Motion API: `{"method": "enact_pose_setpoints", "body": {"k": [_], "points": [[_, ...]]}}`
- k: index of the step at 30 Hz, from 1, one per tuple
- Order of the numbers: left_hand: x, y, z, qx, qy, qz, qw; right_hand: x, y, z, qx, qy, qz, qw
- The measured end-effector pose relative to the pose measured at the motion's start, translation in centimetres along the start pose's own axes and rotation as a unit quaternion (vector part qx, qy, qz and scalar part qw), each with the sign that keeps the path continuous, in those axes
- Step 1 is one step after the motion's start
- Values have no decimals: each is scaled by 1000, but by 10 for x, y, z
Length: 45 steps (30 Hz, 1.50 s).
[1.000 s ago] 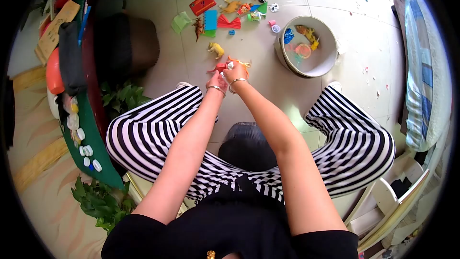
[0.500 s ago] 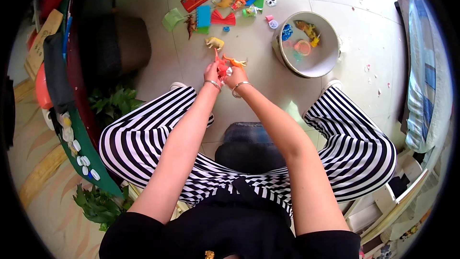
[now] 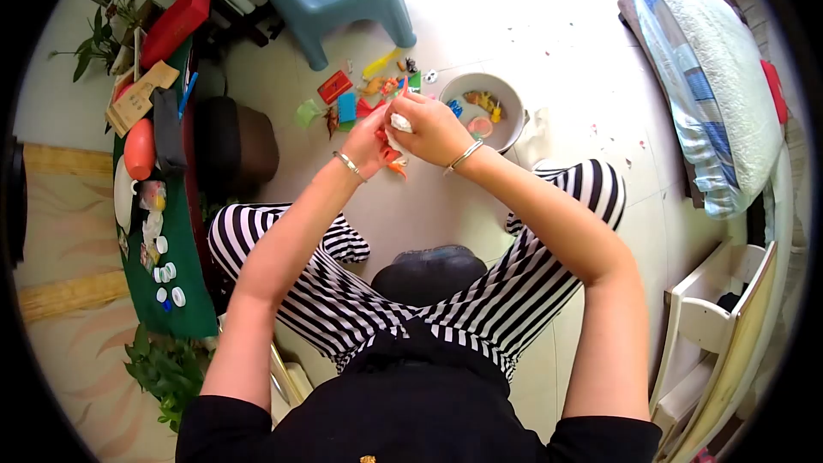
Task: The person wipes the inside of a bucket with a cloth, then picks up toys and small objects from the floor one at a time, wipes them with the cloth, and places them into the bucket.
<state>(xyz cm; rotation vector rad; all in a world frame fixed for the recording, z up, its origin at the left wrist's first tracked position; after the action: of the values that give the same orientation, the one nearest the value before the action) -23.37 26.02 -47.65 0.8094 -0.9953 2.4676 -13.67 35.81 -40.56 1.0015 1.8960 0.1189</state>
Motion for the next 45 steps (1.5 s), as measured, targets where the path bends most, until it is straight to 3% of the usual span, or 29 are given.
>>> {"method": "enact_pose_setpoints", "body": {"k": [3,5,7,9,11,12,15,17,19,21,23,25,27,29,31,33,36,37,39,41,43,44,45], "points": [[14,-19,33,-5,-18,-40,999,18,21,-11,83,-66,100,989],[14,-15,35,16,-4,-28,999,13,25,-13,71,-91,128,985],[5,-4,25,-5,-4,-18,1000,-15,13,-7,17,40,23,999],[-1,-4,24,-30,-8,-14,999,-5,7,-2,-12,2,50,999],[-7,-4,28,-47,-4,-4,999,14,14,-7,46,-38,161,985],[-6,-8,32,-52,-7,-9,999,16,18,-9,60,-66,136,987],[-5,-6,27,-44,-18,-64,997,2,5,-11,22,16,57,998],[-7,-3,26,-29,-16,-122,992,7,3,-14,-16,11,93,995],[-3,-12,30,-3,-33,-20,999,34,16,-27,13,-46,224,973],[1,-11,31,-16,-41,-39,998,31,18,-38,36,-57,212,975],[2,-6,31,-28,-46,-57,997,15,7,-38,45,21,57,997],[2,-1,29,-56,16,-40,997,14,3,-35,0,9,51,999],[5,-4,31,-23,31,-8,999,35,15,-39,32,-43,203,978],[8,-4,28,9,41,25,999,32,21,-44,42,-73,172,982],[4,1,23,18,37,38,998,-2,11,-41,44,35,59,997],[10,-5,27,41,52,63,996,1,5,-33,-4,41,88,995],[10,-7,29,47,59,81,994,23,23,-43,7,-234,134,963],[11,-7,29,37,51,79,995,20,21,-44,5,-231,135,964],[10,-5,27,45,45,108,992,8,9,-40,65,-161,-62,983],[8,-2,27,54,45,130,989,23,4,-35,33,-173,-50,983],[10,-3,27,29,54,178,982,43,9,-29,-4,-420,-126,899],[12,-4,27,28,53,178,982,29,15,-34,14,-478,-172,861],[13,-5,28,24,49,181,982,32,13,-34,12,-477,-171,862]]}}
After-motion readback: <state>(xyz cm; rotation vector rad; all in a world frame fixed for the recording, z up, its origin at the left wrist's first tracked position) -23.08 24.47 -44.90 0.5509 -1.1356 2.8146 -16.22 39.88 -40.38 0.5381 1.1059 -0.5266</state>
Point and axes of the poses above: each hand's wrist, its own z-axis away from the middle knuckle, its own y-axis out of the back of the hand, x = y × z, the point moved 2 cm from there along -z, towards the middle knuckle, and after that the axes turned 9 degrees about x, right-handed, at the moved point
